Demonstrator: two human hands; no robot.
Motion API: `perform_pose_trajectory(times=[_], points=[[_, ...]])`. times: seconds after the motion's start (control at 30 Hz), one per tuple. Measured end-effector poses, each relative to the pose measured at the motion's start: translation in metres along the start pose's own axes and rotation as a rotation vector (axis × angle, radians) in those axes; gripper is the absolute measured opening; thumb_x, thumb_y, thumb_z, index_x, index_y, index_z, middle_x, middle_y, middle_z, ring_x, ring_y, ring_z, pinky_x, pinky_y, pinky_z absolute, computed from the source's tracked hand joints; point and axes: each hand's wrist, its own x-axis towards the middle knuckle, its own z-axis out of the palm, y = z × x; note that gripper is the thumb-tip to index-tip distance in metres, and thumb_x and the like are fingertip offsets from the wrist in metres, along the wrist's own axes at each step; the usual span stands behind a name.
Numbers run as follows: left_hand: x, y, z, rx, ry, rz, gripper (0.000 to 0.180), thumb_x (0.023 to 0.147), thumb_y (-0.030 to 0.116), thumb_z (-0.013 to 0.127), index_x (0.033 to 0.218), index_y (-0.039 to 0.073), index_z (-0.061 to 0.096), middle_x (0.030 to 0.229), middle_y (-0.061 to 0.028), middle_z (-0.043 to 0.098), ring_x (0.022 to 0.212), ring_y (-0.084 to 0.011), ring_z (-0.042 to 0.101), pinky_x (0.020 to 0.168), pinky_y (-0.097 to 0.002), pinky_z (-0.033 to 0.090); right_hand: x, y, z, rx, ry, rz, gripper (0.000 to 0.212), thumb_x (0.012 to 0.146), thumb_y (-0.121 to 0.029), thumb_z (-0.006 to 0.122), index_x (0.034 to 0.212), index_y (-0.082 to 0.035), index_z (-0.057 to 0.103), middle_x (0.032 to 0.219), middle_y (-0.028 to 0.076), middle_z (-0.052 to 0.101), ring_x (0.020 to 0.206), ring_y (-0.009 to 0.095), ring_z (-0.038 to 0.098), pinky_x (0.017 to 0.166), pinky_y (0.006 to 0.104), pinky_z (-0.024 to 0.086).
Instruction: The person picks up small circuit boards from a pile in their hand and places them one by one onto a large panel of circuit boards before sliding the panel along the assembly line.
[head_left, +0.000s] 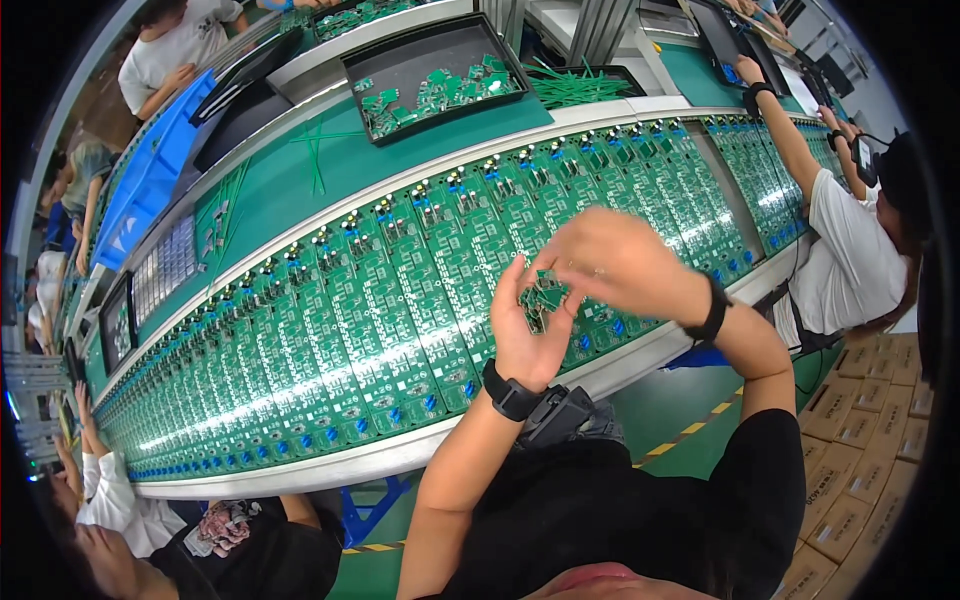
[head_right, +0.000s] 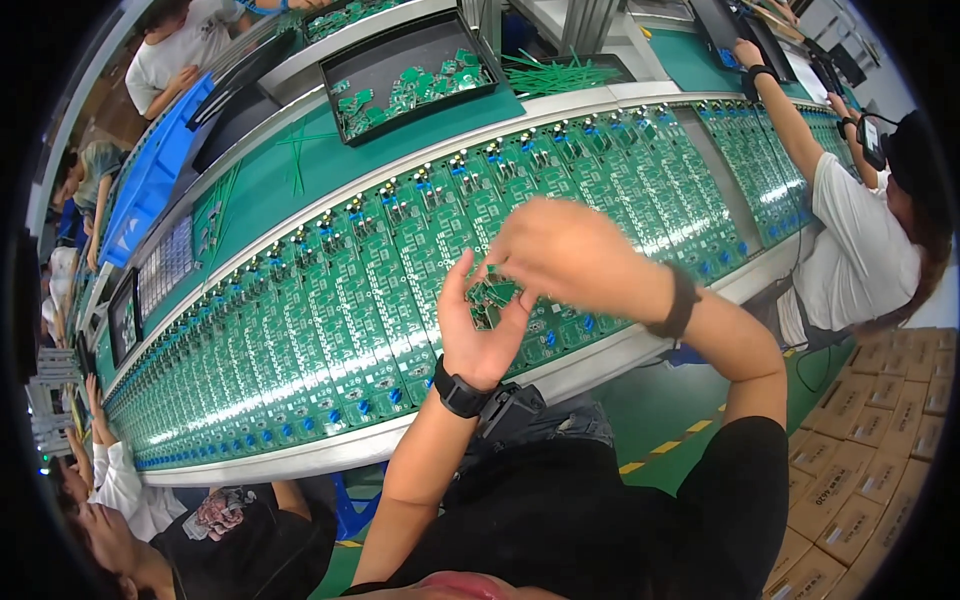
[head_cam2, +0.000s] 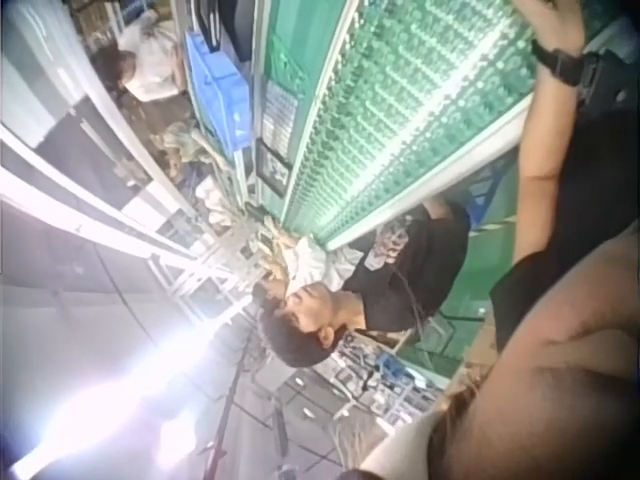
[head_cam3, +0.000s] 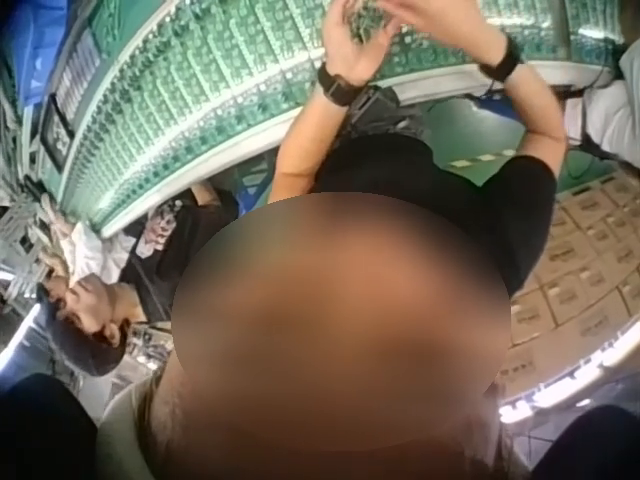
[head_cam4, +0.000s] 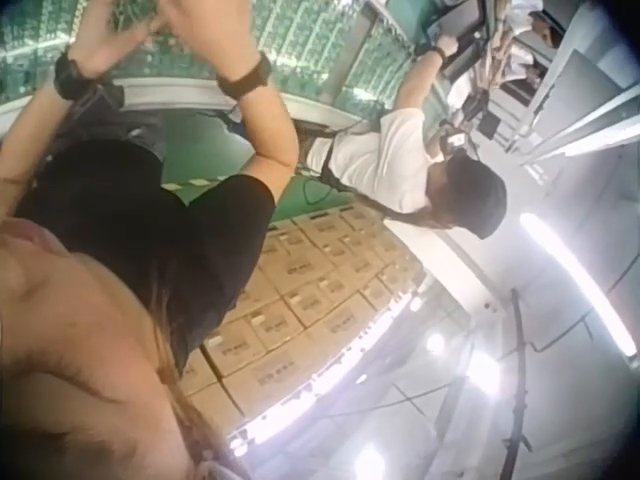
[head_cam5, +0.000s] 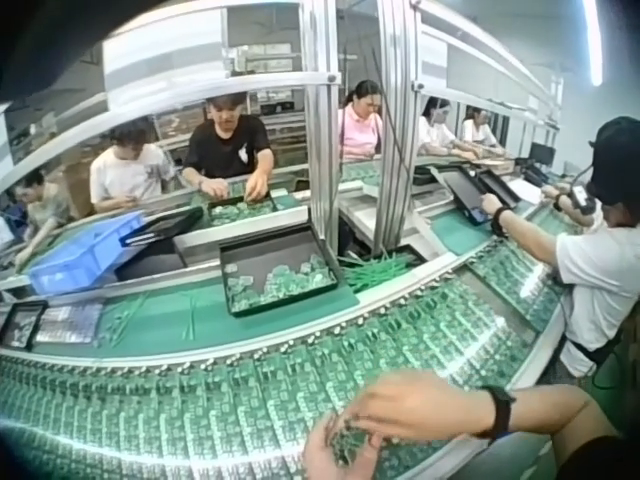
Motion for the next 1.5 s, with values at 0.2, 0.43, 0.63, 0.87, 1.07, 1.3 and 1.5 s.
perform_pose_trajectory(times=[0.2,0.43,0.63,0.87,1.07,1.3,1.5], points=[[0.002,0.003,-0.005,0.022,-0.397,-0.138,0.046,0.09,0.033,0.039,0.122,0.002,0.047,0.121,-0.0088,0.05,0.11,-0.0196,0.046,0.093,-0.0326,0.038,-0.011,-0.02,0.027,-0.196,-0.062,-0.016,0.027,0.068,-0.006,0.063,0.094,-0.008,0.058,0.094,0.004,0.057,0.085,0.023,0.056,0.071,0.0339,0.047],[0.005,0.002,-0.009,0.015,-0.245,-0.125,0.025,0.086,0.03,0.05,0.094,0.007,0.053,0.099,-0.0049,0.055,0.096,-0.017,0.051,0.088,-0.0325,0.04,-0.004,-0.019,0.011,0.074,-0.04,0.106,0.025,0.065,-0.004,0.061,0.09,-0.007,0.058,0.084,0.006,0.053,0.08,0.024,0.056,0.066,0.0332,0.047],[0.005,0.001,-0.007,0.033,-0.245,-0.084,0.042,0.088,0.03,0.042,0.116,0.0,0.05,0.122,-0.0094,0.05,0.108,-0.0172,0.047,0.092,-0.0322,0.036,-0.006,-0.021,0.009,0.135,0.005,0.181,0.024,0.064,-0.003,0.06,0.088,-0.008,0.058,0.08,0.006,0.052,0.079,0.024,0.055,0.065,0.033,0.046],[0.004,0.002,-0.003,0.065,-0.354,-0.079,0.037,0.087,0.028,0.044,0.111,0.001,0.051,0.123,-0.0104,0.049,0.109,-0.0168,0.046,0.092,-0.0332,0.037,-0.016,-0.017,0.01,-0.019,0.09,0.07,0.03,0.064,-0.002,0.06,0.093,-0.011,0.06,0.083,0.003,0.057,0.08,0.022,0.056,0.067,0.0334,0.045],[0.0,0.001,0.003,0.045,-0.374,-0.065,0.036,0.087,0.028,0.043,0.105,-0.001,0.054,0.118,-0.0127,0.052,0.108,-0.0199,0.047,0.092,-0.0343,0.038,-0.02,-0.016,-0.005,-0.051,0.144,0.043,0.034,0.065,-0.002,0.059,0.097,-0.013,0.061,0.078,0.002,0.057,0.079,0.019,0.056,0.068,0.0313,0.043],[0.005,-0.001,-0.007,0.059,-0.28,-0.079,0.032,0.086,0.025,0.046,0.101,-0.002,0.056,0.105,-0.0126,0.057,0.101,-0.0244,0.052,0.085,-0.0347,0.043,-0.05,0.089,-0.071,-0.073,0.459,0.578,0.023,0.078,-0.003,0.057,0.101,-0.004,0.061,0.085,0.007,0.063,0.078,0.015,0.058,0.069,0.0268,0.045],[0.011,-0.005,-0.009,0.017,-0.289,-0.132,0.028,0.083,0.018,0.052,0.101,-0.002,0.054,0.102,-0.0135,0.055,0.097,-0.0251,0.052,0.08,-0.0332,0.046,-0.128,0.225,-0.057,-0.022,0.426,0.874,0.023,0.071,-0.003,0.06,0.094,-0.004,0.063,0.078,0.01,0.063,0.068,0.017,0.06,0.062,0.028,0.048]])
